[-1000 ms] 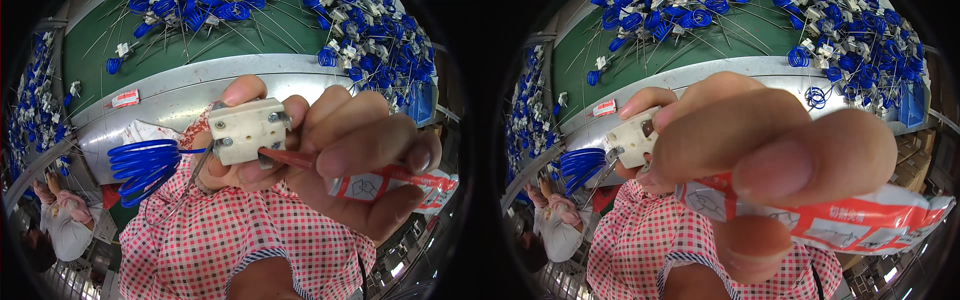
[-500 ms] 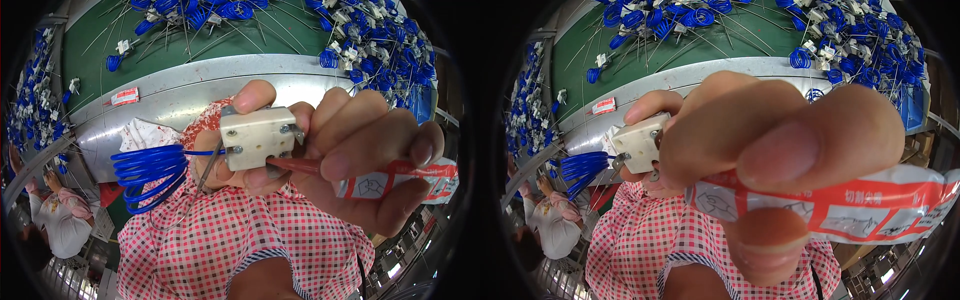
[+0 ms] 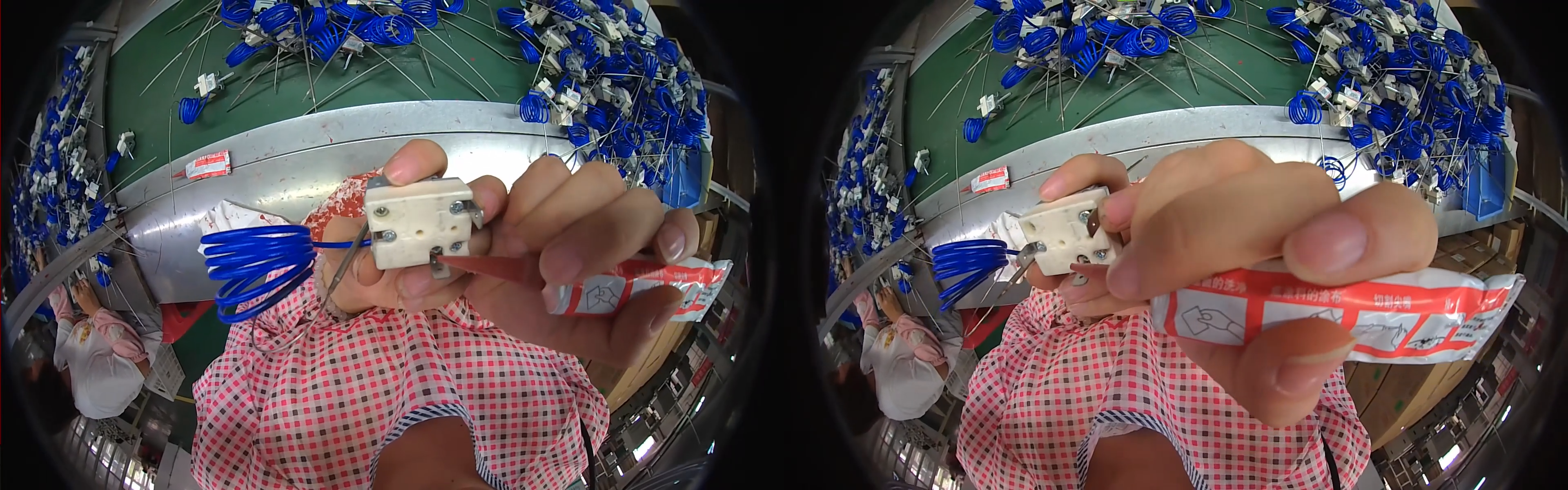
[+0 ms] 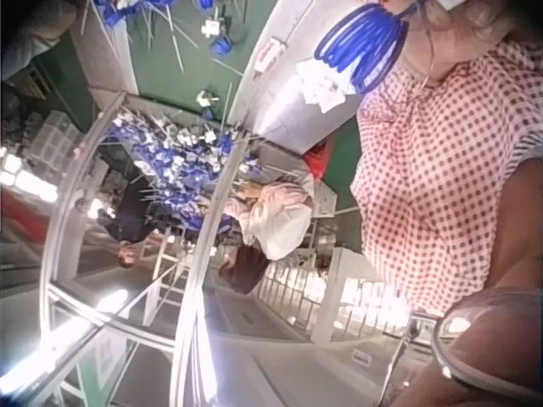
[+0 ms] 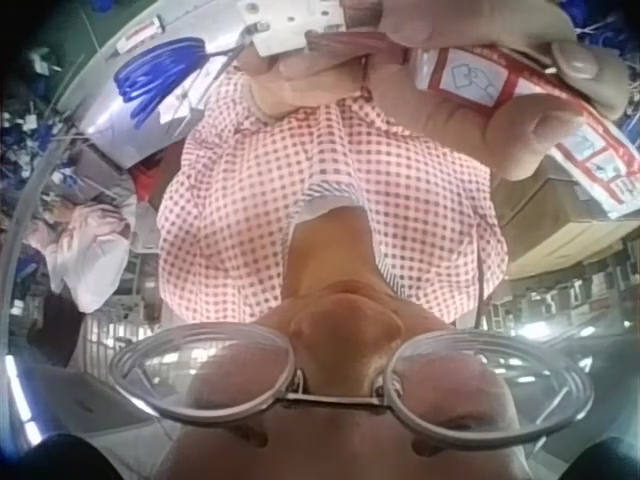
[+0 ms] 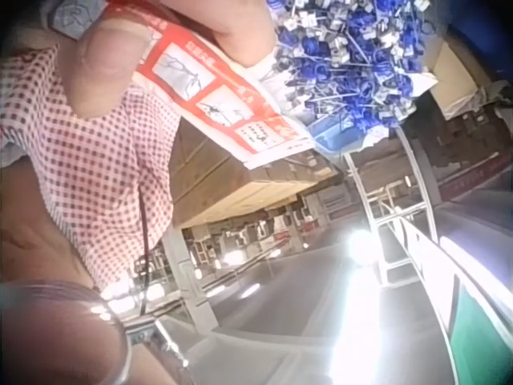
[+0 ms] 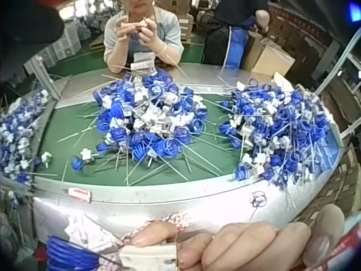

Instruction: Assembling small white electronic components with blue wires at a production line.

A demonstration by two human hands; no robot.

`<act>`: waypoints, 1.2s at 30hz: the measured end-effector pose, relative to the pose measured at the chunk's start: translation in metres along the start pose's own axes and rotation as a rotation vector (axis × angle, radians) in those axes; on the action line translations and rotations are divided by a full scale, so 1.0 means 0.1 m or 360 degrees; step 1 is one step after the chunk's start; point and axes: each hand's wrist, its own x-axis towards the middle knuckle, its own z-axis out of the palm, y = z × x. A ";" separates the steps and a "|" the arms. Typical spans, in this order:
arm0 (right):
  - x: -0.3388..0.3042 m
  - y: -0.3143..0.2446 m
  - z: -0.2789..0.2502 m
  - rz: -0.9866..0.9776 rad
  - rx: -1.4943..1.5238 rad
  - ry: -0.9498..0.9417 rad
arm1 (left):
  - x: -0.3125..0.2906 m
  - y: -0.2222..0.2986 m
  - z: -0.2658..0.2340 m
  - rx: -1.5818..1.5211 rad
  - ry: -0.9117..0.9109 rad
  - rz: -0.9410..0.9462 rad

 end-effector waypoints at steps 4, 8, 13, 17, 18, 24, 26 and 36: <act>0.04 0.10 -0.10 -0.0207 0.0145 -0.0149 | -0.02 0.01 0.13 -0.0162 0.0327 0.0015; -0.01 0.12 -0.10 -0.0205 0.0125 -0.0142 | -0.06 0.03 0.17 -0.0174 0.0387 0.0008; -0.02 0.13 -0.11 -0.0206 0.0101 -0.0095 | -0.03 0.07 0.25 -0.0063 0.0453 -0.0053; 0.06 0.11 -0.08 -0.0244 0.0178 -0.0036 | 0.02 0.08 0.28 -0.0124 0.0546 -0.0138; 0.07 0.11 -0.03 -0.0259 0.0177 0.0091 | 0.03 0.06 0.28 -0.0135 0.0587 -0.0078; 0.13 0.10 -0.29 -0.0468 -0.0131 0.0714 | 0.12 0.20 0.32 0.0561 0.1015 0.0036; 0.20 0.02 -0.45 -0.0558 -0.0136 0.0895 | 0.23 0.36 0.32 0.0911 0.1016 0.0045; 0.18 -0.39 -1.23 -0.0588 -0.0211 0.1701 | 2.68 0.73 -1.01 0.3385 0.0358 -0.0081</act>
